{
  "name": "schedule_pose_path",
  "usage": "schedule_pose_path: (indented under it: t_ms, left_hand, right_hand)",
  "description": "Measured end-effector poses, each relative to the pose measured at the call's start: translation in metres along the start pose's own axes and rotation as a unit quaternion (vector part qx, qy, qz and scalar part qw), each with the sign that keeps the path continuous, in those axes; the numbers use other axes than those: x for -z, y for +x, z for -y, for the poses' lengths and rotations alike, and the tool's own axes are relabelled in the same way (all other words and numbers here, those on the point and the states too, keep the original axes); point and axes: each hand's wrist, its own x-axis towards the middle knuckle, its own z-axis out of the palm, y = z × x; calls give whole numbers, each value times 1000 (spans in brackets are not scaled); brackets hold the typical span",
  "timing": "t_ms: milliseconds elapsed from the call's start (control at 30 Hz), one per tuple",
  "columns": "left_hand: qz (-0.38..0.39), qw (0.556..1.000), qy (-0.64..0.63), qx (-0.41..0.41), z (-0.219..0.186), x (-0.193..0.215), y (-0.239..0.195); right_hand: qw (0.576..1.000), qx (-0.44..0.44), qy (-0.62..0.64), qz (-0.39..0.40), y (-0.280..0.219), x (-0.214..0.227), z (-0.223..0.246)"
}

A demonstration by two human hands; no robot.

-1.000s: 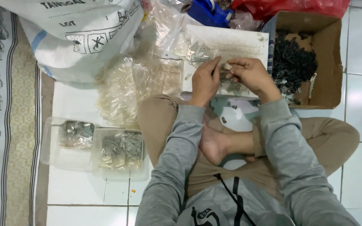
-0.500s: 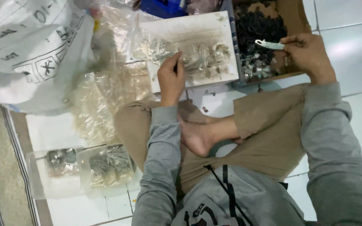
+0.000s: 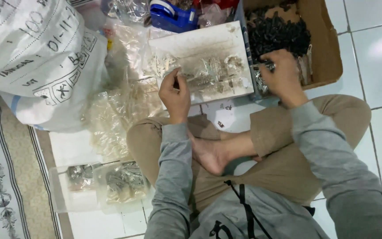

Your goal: The person sits on the floor and sorts small metal hardware pieces from a white tray into a clear plastic bag. They then pick up small black plastic components from a cardboard box and place them into the same bag.

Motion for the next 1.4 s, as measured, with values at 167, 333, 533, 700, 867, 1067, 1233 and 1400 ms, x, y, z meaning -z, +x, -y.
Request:
schedule_pose_path:
  t_ms: [167, 333, 533, 700, 867, 1067, 1233, 1400]
  left_hand:
    - [-2, 1000, 9, -2, -4, 3, -1]
    - [-11, 1000, -23, 17, -3, -1, -3]
    - [-5, 1000, -10, 29, -5, 1, 0]
    - [15, 999, -24, 19, -2, 1, 2]
    - [40, 997, -48, 43, -5, 6, 0]
    - [67, 993, -68, 64, 9, -1, -3]
    - [88, 991, -83, 64, 5, 0, -3]
    - [77, 984, -84, 136, 18, -6, -2]
  right_hand:
    - [993, -20, 111, 24, 23, -59, 108]
    - [998, -44, 53, 14, 40, -89, 135]
    - [993, -62, 80, 68, 57, -105, 125]
    - [991, -79, 48, 94, 62, -100, 141]
    - [982, -114, 106, 102, 56, -104, 118]
    - [935, -102, 340, -22, 27, -60, 134]
    - [904, -33, 416, -90, 19, -63, 181]
    - [915, 83, 356, -172, 30, -64, 232]
